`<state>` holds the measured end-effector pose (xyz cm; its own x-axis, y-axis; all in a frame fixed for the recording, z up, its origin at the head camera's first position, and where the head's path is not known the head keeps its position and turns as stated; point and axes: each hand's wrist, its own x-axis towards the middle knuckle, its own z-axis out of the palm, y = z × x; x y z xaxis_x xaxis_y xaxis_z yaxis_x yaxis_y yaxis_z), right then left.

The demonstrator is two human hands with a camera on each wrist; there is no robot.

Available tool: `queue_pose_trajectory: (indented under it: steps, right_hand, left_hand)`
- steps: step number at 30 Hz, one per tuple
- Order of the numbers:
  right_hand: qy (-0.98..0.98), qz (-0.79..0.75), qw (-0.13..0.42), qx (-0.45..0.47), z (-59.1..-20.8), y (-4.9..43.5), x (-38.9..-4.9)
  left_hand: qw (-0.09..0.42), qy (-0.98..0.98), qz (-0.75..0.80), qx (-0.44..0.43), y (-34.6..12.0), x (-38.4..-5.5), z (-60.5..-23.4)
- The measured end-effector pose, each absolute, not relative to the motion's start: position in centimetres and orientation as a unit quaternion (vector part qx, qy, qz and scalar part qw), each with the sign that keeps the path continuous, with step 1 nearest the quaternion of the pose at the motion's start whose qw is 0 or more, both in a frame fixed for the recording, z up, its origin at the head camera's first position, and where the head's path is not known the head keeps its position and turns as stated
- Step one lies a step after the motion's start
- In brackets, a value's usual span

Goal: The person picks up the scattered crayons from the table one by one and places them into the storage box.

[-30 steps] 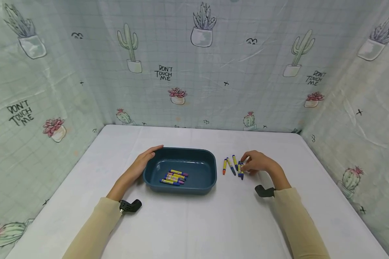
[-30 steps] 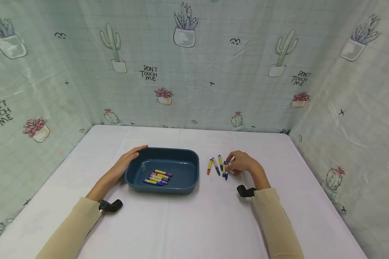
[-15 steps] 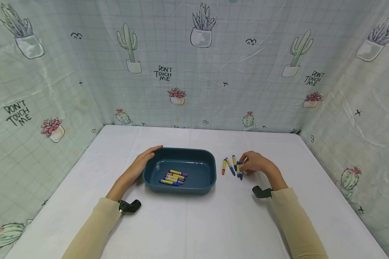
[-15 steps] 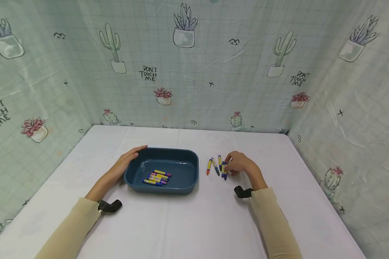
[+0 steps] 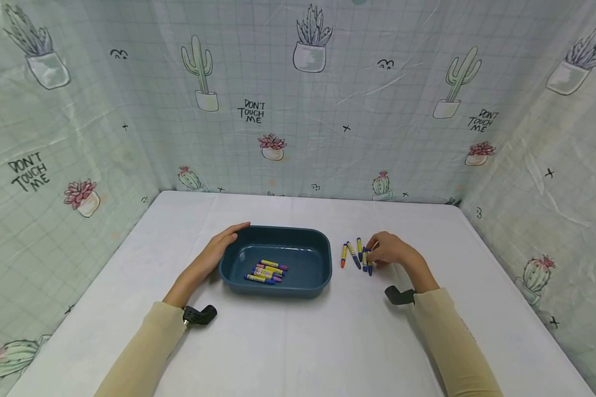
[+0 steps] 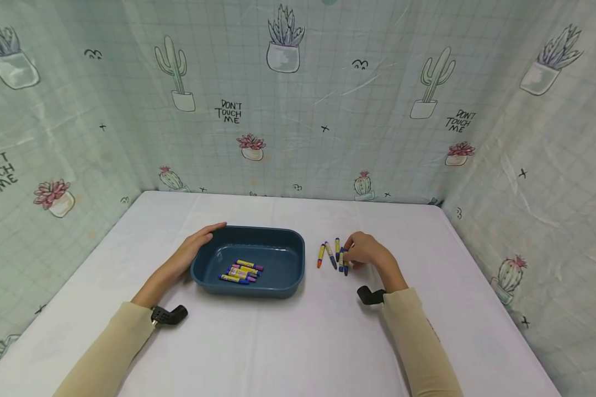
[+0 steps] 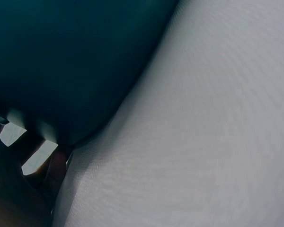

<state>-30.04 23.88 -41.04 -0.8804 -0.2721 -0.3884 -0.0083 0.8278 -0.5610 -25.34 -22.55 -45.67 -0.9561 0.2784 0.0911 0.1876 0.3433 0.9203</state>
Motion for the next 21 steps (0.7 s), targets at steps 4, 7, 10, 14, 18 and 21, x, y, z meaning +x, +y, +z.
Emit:
queue_pose_trajectory:
  steps: [4, 7, 10, 14, 18, 21]
  right_hand:
    - [0.926, -0.286, 0.236, -0.071, -41.07, 23.90, -30.12]
    - [0.925, -0.286, 0.240, -0.066, -40.93, 24.04, -30.10]
    - [0.924, -0.287, 0.244, -0.063, -40.87, 24.24, -30.02]
    - [0.924, -0.284, 0.249, -0.059, -40.76, 24.38, -29.92]
    - [0.925, -0.276, 0.254, -0.061, -40.68, 24.37, -29.86]
    - [0.924, -0.276, 0.256, -0.067, -40.64, 24.43, -29.80]
  left_hand:
    - [0.040, 0.819, 0.555, 0.142, -22.53, -25.32, -45.65]
    - [0.040, 0.817, 0.557, 0.143, -22.51, -25.29, -45.64]
    - [0.040, 0.817, 0.557, 0.145, -22.48, -25.27, -45.60]
    - [0.040, 0.818, 0.556, 0.145, -22.50, -25.28, -45.56]
    - [0.041, 0.818, 0.555, 0.143, -22.54, -25.24, -45.54]
    - [0.043, 0.818, 0.555, 0.142, -22.53, -25.18, -45.51]
